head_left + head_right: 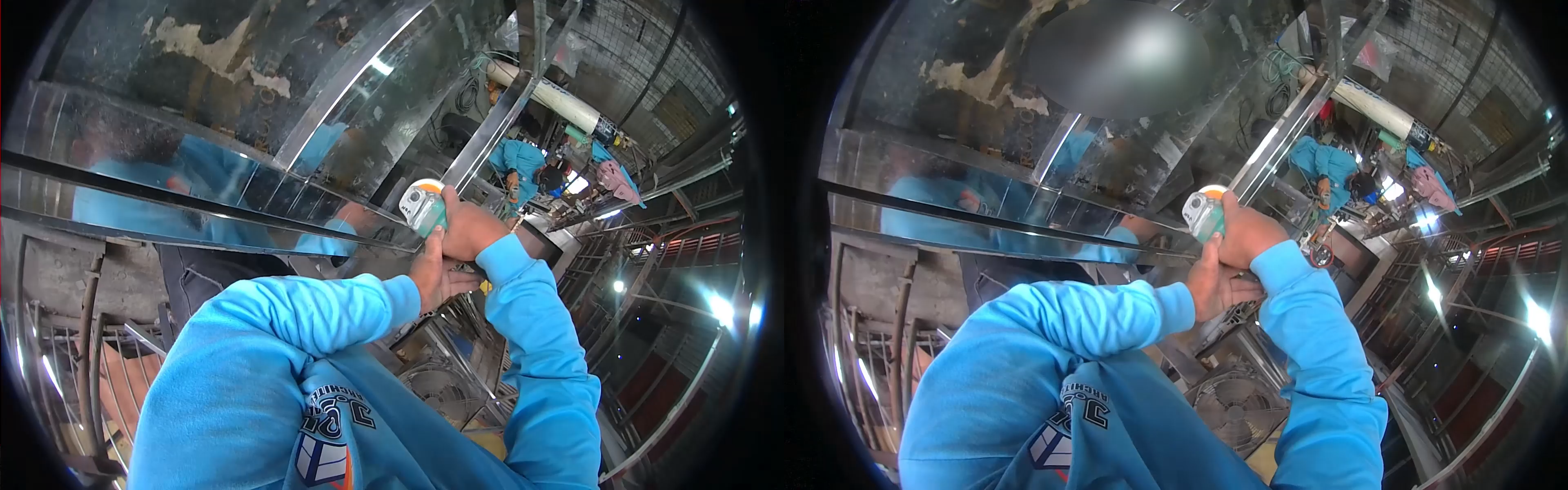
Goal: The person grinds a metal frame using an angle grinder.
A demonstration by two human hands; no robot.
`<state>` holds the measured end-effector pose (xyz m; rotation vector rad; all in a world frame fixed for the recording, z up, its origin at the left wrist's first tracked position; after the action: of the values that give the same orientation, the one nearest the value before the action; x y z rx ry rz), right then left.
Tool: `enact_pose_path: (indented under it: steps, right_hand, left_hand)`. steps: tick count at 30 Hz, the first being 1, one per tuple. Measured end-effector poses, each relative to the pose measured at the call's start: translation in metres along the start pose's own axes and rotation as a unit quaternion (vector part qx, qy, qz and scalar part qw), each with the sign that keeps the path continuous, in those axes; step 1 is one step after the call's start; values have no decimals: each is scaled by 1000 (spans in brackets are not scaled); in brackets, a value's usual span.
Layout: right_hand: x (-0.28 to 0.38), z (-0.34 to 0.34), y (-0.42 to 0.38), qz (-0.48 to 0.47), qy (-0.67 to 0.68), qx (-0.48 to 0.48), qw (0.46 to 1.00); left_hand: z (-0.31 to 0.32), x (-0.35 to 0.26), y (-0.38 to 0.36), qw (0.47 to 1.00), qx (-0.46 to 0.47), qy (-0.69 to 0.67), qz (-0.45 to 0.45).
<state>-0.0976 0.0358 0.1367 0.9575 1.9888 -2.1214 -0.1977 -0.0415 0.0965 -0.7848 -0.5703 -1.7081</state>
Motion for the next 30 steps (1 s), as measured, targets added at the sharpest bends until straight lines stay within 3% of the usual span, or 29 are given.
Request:
enact_pose_path:
  steps: [6, 9, 15, 18, 22, 26, 29, 30]
  right_hand:
    - [-2, 1, -6, 20, 4, 14, 1000]
    - [-14, -9, 2, 7, 0, -26, 1000]
    - [-77, -95, 11, 121, 18, -90, 988]
    - [-111, -138, 18, 135, 9, -120, 984]
    - [-142, -173, 27, 187, -18, -111, 976]
    - [-154, -140, 23, 136, 51, -175, 974]
    - [-144, -95, -14, 138, 141, -175, 965]
    - [-136, -79, -27, 153, 173, -175, 957]
  left_hand:
    - [11, 0, -7, 999, -27, 31, -14]
    - [15, -11, 10, 998, -8, 52, -16]
    - [77, -57, 86, 989, 83, 121, -18]
    - [117, -86, 120, 982, 74, 173, -20]
    - [138, -102, 168, 983, 114, 128, -68]
    - [121, -77, 171, 991, 94, 98, 15]
    - [106, -55, 134, 979, 28, 174, -106]
    - [100, -40, 121, 978, 11, 182, -99]
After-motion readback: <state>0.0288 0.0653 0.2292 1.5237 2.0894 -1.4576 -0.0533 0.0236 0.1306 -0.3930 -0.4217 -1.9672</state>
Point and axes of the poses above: each hand's wrist, its own y-axis towards the middle knuckle, its own z-axis out of the palm, x = y × z, the point moved 2 cm from there along y, towards the middle knuckle, and after that the axes turned 4 degrees about x, right-handed, at the moved point
